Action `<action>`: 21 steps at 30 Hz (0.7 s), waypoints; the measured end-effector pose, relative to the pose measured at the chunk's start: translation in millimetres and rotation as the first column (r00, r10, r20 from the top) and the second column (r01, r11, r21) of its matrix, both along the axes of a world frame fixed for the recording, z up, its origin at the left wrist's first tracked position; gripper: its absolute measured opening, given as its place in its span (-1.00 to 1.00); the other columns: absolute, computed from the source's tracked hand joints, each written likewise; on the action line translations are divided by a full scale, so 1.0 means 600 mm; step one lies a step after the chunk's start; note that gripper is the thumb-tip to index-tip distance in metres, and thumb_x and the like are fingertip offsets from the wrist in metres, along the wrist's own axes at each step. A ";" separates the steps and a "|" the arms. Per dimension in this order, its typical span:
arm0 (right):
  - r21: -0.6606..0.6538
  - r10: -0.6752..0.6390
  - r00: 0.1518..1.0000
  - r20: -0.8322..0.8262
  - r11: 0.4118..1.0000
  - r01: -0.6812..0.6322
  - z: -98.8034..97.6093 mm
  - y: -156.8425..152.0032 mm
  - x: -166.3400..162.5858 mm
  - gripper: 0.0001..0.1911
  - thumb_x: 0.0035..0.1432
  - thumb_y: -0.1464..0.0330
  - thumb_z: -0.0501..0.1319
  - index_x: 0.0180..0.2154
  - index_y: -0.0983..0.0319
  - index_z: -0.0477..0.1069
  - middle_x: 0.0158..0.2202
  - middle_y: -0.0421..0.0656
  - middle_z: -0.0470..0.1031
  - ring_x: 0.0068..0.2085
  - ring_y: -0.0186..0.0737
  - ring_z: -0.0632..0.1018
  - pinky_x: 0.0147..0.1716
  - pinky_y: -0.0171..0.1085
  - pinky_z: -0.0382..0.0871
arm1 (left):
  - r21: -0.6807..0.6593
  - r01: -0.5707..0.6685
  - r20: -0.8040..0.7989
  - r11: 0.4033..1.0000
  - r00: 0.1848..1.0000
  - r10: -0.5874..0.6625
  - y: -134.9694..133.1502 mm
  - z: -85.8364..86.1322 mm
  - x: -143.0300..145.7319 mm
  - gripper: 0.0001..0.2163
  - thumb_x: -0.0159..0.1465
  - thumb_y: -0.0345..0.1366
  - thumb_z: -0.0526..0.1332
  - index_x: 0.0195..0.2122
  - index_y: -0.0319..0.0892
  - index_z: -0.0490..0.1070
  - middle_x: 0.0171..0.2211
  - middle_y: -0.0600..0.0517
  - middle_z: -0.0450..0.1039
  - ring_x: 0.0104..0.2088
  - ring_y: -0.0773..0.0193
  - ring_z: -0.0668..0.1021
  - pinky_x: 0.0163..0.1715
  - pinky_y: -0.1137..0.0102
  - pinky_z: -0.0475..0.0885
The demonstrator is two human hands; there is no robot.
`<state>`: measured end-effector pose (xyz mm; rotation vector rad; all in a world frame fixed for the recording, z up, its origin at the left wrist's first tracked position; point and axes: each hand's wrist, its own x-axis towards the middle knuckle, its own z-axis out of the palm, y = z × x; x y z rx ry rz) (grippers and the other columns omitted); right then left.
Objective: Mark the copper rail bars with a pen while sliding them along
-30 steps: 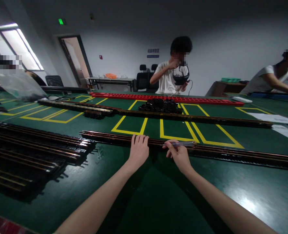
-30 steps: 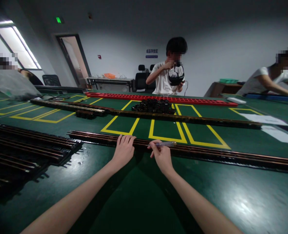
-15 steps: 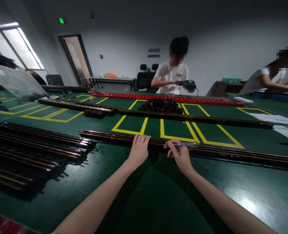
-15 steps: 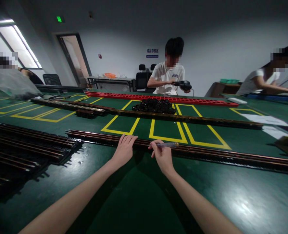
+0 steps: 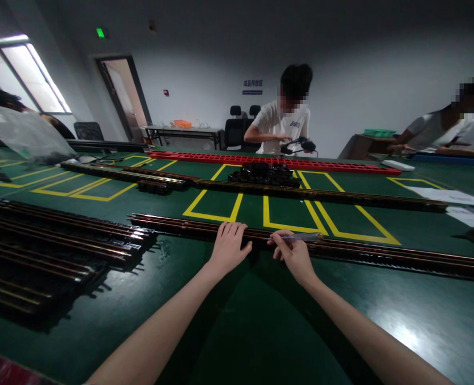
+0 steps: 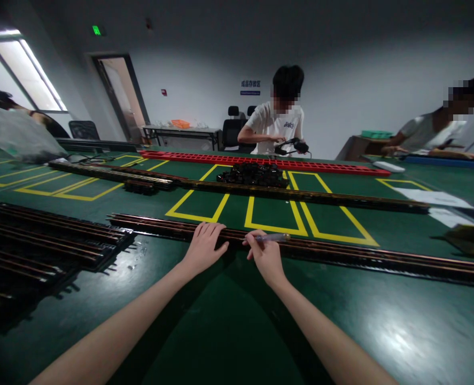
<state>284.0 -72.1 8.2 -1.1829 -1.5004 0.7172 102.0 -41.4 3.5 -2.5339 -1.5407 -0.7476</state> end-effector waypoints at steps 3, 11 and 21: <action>0.000 0.003 1.000 -0.003 1.000 -0.003 0.000 0.000 0.000 -0.59 0.16 0.01 0.11 -0.37 0.25 0.37 -0.43 -0.11 0.54 -0.63 -0.35 0.46 -0.67 -0.36 0.29 | 0.019 -0.010 -0.012 1.000 1.000 0.010 0.003 -0.003 0.000 -0.68 0.29 -0.17 0.07 -0.01 -0.23 0.31 -0.03 -0.08 0.42 0.03 0.12 0.40 0.16 0.13 0.15; -0.010 0.020 1.000 -0.002 1.000 -0.020 0.000 -0.002 -0.001 -0.61 0.18 0.04 0.10 -0.36 0.24 0.38 -0.42 -0.12 0.53 -0.62 -0.35 0.46 -0.65 -0.36 0.31 | 0.054 -0.043 -0.040 0.998 0.998 0.046 0.003 -0.006 0.004 -0.71 0.29 -0.21 0.08 -0.04 -0.24 0.33 -0.05 -0.08 0.43 0.01 0.12 0.41 0.14 0.12 0.18; 0.010 0.057 0.998 0.007 0.998 -0.057 0.006 -0.004 -0.004 -0.63 0.17 0.06 0.13 -0.35 0.25 0.40 -0.39 -0.11 0.53 -0.61 -0.35 0.46 -0.67 -0.36 0.31 | 0.087 -0.070 -0.035 0.994 0.997 0.073 0.001 -0.009 0.006 -0.74 0.26 -0.29 0.07 -0.06 -0.25 0.35 -0.06 -0.09 0.44 0.01 0.11 0.41 0.20 0.09 0.11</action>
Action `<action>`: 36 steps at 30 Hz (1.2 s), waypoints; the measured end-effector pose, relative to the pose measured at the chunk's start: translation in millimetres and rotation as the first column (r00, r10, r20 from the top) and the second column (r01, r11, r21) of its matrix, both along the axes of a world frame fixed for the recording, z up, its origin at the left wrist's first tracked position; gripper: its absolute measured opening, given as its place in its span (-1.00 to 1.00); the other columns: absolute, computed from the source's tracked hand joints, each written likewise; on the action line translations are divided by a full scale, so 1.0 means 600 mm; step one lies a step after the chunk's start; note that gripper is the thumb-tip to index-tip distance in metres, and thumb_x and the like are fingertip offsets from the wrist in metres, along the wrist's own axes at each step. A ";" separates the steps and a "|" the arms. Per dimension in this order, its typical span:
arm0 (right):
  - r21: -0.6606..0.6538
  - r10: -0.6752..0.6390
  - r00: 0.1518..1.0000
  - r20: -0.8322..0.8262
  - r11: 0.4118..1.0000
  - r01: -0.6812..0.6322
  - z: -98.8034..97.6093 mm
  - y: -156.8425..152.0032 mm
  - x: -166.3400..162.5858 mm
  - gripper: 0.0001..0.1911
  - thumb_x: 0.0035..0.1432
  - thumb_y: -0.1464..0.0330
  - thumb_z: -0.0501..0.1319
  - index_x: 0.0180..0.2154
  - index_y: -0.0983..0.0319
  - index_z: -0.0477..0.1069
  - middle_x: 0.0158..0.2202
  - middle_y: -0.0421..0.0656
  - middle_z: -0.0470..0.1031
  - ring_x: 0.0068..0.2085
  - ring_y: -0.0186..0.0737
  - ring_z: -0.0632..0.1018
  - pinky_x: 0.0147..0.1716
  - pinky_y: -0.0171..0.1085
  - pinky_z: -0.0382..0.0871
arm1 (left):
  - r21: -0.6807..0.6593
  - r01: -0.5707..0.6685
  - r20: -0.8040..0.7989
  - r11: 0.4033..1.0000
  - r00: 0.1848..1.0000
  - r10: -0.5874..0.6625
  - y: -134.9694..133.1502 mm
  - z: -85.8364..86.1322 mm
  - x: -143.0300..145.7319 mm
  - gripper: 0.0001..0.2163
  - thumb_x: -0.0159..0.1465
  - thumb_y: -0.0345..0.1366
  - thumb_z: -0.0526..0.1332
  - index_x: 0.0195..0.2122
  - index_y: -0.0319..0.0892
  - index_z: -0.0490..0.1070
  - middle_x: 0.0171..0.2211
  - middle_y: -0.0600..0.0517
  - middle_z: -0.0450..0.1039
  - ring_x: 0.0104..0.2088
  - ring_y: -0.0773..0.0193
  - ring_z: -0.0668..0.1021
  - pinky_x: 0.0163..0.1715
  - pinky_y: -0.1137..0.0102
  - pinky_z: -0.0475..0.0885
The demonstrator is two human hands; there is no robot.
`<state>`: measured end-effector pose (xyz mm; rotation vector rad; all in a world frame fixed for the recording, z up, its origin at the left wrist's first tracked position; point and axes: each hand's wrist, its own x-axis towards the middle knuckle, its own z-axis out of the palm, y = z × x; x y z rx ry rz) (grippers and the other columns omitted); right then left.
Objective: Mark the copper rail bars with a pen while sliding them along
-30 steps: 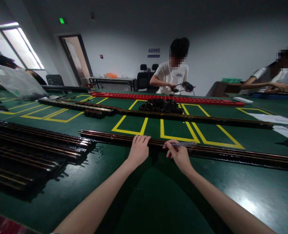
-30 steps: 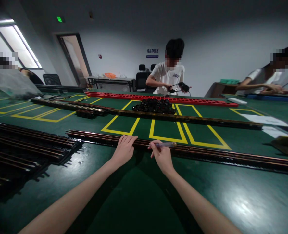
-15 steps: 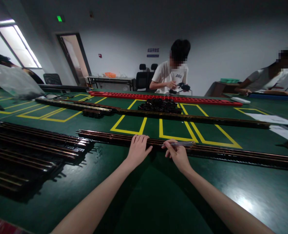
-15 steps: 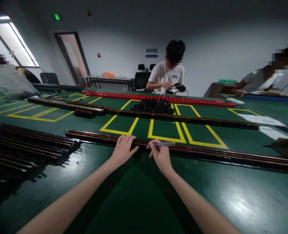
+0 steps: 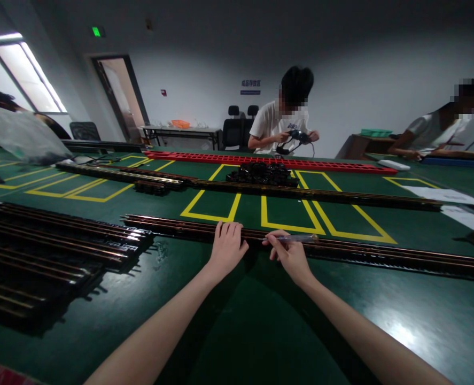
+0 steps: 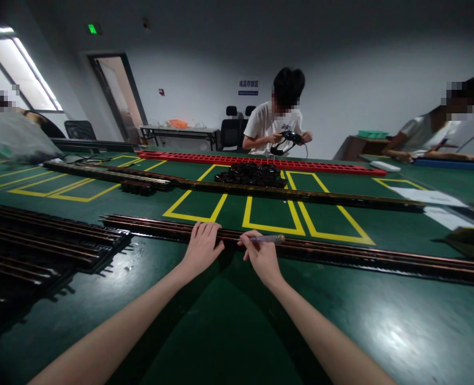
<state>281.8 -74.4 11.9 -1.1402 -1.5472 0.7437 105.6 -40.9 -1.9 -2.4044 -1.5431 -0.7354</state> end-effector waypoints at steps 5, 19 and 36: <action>0.003 -0.011 1.000 -0.005 1.000 0.011 0.002 -0.001 -0.001 -0.62 0.17 0.05 0.12 -0.36 0.25 0.39 -0.40 -0.10 0.53 -0.61 -0.34 0.45 -0.67 -0.35 0.30 | 0.023 0.013 -0.038 1.000 0.999 -0.012 -0.002 -0.001 0.003 -0.74 0.27 -0.33 0.05 -0.04 -0.25 0.34 -0.04 -0.09 0.43 0.06 0.09 0.38 0.21 0.06 0.09; 0.010 -0.071 0.997 -0.027 0.997 0.071 -0.001 -0.001 0.001 -0.62 0.16 0.05 0.12 -0.38 0.25 0.39 -0.41 -0.11 0.53 -0.62 -0.36 0.44 -0.66 -0.37 0.29 | 0.038 0.004 -0.058 0.999 0.998 -0.001 -0.005 -0.001 0.001 -0.71 0.30 -0.32 0.05 0.02 -0.21 0.35 0.01 -0.06 0.42 0.08 0.09 0.37 0.21 0.04 0.09; 0.020 -0.097 0.995 -0.007 0.995 0.097 0.003 -0.003 -0.001 -0.55 0.13 -0.03 0.10 -0.38 0.24 0.39 -0.40 -0.09 0.54 -0.63 -0.34 0.45 -0.68 -0.34 0.32 | 0.016 -0.024 -0.017 1.000 1.000 0.024 -0.002 0.001 -0.002 -0.73 0.29 -0.33 0.06 0.00 -0.20 0.33 -0.02 -0.08 0.42 0.05 0.11 0.39 0.20 0.05 0.11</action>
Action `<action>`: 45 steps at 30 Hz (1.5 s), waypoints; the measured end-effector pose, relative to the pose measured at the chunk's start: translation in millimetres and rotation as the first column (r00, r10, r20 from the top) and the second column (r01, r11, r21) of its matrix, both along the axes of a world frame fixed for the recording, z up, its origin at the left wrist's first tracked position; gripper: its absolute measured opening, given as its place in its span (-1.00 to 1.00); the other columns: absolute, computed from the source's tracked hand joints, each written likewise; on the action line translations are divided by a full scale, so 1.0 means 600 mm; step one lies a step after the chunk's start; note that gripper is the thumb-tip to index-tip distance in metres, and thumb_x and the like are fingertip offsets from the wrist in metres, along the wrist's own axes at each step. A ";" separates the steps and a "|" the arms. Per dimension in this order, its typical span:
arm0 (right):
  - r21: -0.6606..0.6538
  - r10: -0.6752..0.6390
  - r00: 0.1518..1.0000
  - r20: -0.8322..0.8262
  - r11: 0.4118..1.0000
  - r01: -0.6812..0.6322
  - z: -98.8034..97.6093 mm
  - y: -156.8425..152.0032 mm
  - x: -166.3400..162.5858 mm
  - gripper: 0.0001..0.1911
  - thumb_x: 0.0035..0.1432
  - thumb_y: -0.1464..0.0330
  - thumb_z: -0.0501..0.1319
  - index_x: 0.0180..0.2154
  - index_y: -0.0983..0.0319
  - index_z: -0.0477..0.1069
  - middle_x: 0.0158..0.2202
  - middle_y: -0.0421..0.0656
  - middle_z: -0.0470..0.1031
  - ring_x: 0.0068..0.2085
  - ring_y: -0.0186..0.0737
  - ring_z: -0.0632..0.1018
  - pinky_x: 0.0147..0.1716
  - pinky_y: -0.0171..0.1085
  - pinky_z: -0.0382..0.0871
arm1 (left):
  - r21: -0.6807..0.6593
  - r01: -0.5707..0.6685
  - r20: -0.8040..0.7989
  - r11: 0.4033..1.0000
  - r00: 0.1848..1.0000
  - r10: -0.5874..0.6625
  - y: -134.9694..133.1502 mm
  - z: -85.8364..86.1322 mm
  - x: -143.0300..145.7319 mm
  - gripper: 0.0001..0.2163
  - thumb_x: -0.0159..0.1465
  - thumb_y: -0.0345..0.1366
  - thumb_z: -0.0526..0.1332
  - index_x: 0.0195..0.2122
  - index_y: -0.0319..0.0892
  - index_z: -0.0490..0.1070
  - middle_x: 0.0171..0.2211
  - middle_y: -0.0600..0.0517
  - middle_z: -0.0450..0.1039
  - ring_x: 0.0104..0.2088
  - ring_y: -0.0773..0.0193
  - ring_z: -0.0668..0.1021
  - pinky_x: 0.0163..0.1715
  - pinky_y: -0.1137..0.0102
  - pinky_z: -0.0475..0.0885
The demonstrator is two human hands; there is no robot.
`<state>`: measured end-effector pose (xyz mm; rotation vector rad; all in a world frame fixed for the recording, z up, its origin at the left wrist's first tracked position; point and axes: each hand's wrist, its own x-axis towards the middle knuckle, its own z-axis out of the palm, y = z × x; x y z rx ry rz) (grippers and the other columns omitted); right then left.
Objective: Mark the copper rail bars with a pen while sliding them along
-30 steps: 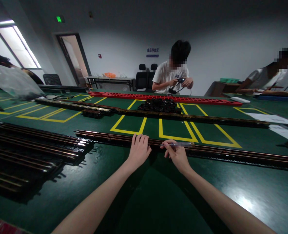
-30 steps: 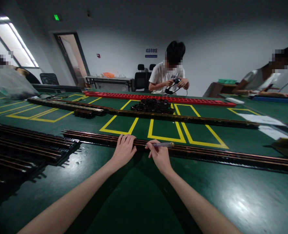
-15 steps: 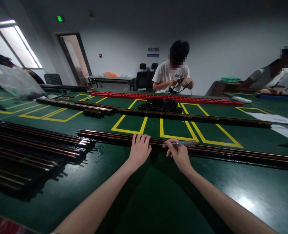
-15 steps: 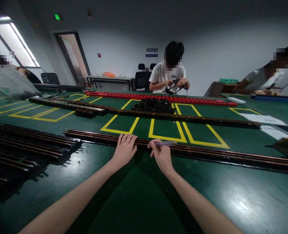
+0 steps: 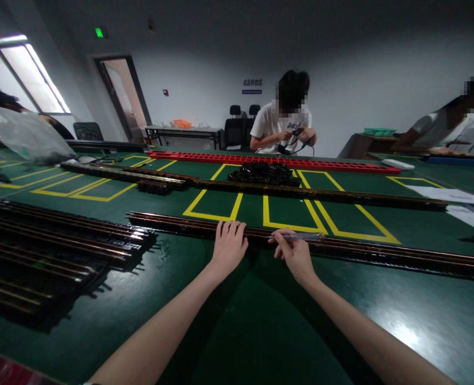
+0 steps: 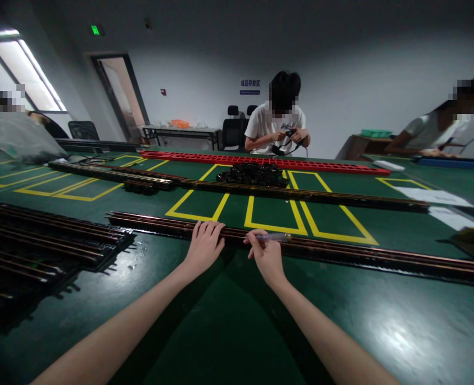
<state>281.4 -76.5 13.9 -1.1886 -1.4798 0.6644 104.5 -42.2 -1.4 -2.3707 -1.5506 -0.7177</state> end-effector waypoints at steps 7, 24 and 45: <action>0.001 0.006 1.000 -0.006 1.000 -0.006 -0.003 0.001 0.002 -0.58 0.15 0.01 0.12 -0.36 0.26 0.40 -0.41 -0.09 0.54 -0.62 -0.33 0.46 -0.65 -0.34 0.33 | 0.006 0.017 0.021 1.000 1.000 -0.017 0.003 -0.004 -0.003 -0.73 0.30 -0.30 0.05 0.00 -0.19 0.33 -0.02 -0.06 0.42 0.04 0.13 0.39 0.20 0.07 0.10; -0.035 0.036 0.999 -0.002 0.999 -0.036 -0.007 0.004 0.001 -0.58 0.14 0.00 0.12 -0.36 0.24 0.41 -0.38 -0.09 0.55 -0.61 -0.33 0.46 -0.65 -0.33 0.34 | -0.007 0.021 0.021 1.000 1.000 -0.021 0.002 -0.002 -0.006 -0.72 0.29 -0.29 0.06 0.01 -0.17 0.32 -0.02 -0.05 0.41 0.04 0.14 0.39 0.19 0.08 0.13; -0.038 0.042 0.999 -0.015 0.998 -0.043 -0.006 0.004 0.001 -0.58 0.14 0.01 0.12 -0.34 0.24 0.43 -0.36 -0.07 0.56 -0.61 -0.33 0.48 -0.66 -0.34 0.34 | -0.013 -0.025 0.036 1.000 0.999 0.026 0.000 -0.001 0.000 -0.74 0.25 -0.44 0.02 -0.06 -0.21 0.35 -0.03 -0.07 0.43 0.03 0.13 0.40 0.20 0.07 0.12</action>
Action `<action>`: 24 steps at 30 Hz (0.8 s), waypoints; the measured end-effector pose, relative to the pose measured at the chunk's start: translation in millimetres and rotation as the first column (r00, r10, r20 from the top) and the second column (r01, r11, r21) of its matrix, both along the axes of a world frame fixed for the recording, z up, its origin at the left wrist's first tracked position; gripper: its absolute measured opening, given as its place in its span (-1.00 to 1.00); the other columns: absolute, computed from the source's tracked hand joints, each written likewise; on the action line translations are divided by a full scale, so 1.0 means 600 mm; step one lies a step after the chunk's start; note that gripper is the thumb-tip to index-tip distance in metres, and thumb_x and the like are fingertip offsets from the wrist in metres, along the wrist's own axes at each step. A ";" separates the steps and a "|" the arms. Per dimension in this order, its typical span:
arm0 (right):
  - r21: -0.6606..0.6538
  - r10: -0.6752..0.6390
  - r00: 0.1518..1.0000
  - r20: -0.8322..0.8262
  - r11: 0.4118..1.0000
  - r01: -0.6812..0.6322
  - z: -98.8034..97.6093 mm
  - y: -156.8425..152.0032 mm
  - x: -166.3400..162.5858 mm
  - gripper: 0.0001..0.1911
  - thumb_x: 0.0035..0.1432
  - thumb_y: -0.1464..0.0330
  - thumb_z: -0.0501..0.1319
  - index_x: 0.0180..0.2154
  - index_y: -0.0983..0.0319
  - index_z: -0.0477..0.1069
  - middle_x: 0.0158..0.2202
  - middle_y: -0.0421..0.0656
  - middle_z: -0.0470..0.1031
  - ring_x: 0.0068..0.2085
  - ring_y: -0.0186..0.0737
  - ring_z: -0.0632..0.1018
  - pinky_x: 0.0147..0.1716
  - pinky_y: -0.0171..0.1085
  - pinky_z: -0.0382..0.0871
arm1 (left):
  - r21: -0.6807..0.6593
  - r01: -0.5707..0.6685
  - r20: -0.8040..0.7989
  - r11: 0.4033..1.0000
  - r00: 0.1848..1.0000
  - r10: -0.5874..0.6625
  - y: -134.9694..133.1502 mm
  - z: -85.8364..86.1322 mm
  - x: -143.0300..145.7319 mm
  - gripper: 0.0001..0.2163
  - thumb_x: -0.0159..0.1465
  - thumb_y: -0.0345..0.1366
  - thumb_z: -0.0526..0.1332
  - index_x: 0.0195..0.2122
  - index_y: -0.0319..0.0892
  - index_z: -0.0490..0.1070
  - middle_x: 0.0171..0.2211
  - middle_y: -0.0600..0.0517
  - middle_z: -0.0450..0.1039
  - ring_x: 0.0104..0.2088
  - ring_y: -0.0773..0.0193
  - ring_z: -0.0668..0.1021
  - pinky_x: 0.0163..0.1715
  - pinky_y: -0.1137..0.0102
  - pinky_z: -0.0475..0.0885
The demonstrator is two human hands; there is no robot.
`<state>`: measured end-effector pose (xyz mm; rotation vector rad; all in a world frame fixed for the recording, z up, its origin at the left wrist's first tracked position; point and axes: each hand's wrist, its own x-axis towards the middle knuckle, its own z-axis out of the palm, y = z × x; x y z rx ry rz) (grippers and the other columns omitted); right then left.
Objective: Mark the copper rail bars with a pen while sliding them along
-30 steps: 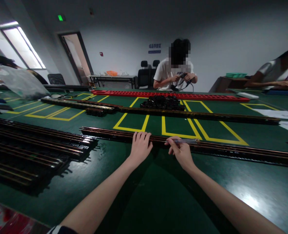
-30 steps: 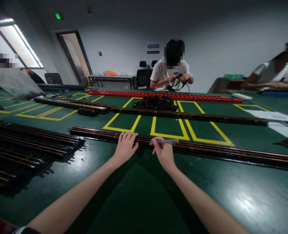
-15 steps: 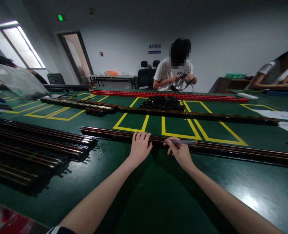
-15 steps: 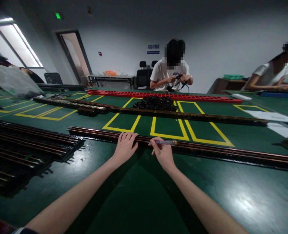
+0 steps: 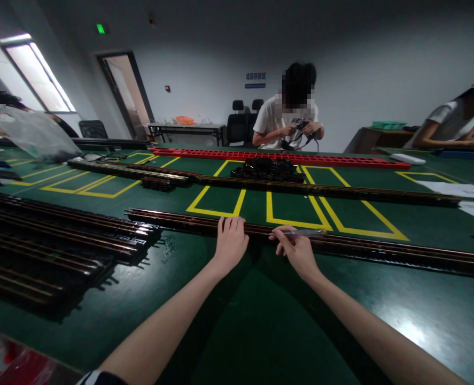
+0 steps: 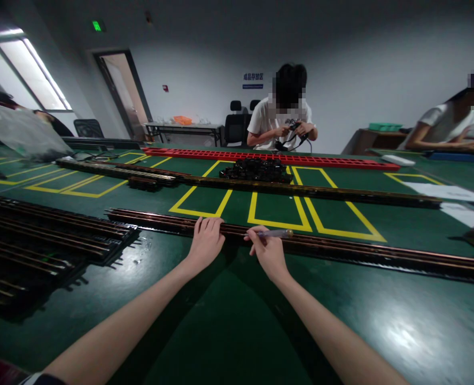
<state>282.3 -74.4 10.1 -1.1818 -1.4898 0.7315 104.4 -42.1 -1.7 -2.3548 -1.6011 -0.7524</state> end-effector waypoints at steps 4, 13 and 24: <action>-0.008 0.000 1.000 0.006 1.000 0.000 -0.003 0.002 0.000 -0.57 0.13 -0.01 0.13 -0.33 0.23 0.43 -0.35 -0.08 0.56 -0.60 -0.33 0.48 -0.67 -0.34 0.34 | 0.005 0.020 -0.013 1.000 1.000 -0.020 -0.002 0.002 -0.003 -0.68 0.23 -0.50 0.00 -0.02 -0.20 0.34 0.01 -0.06 0.41 0.06 0.14 0.38 0.22 0.07 0.09; 0.010 0.004 1.000 -0.002 1.000 -0.004 0.001 0.001 -0.001 -0.61 0.15 0.05 0.14 -0.35 0.25 0.42 -0.36 -0.08 0.56 -0.61 -0.35 0.47 -0.66 -0.35 0.33 | -0.027 0.062 -0.049 0.998 0.997 -0.063 -0.007 0.014 -0.001 -0.62 0.22 -0.53 -0.02 0.05 -0.21 0.33 0.03 -0.06 0.41 0.09 0.15 0.38 0.24 0.10 0.08; 0.068 -0.060 0.998 -0.033 0.996 0.063 -0.001 -0.001 0.003 -0.66 0.17 0.11 0.14 -0.36 0.27 0.39 -0.41 -0.09 0.55 -0.64 -0.38 0.44 -0.66 -0.37 0.31 | -0.008 0.091 -0.065 0.996 0.994 -0.092 -0.005 0.008 0.000 -0.60 0.20 -0.56 -0.01 0.04 -0.21 0.33 0.02 -0.05 0.42 0.08 0.16 0.38 0.24 0.10 0.07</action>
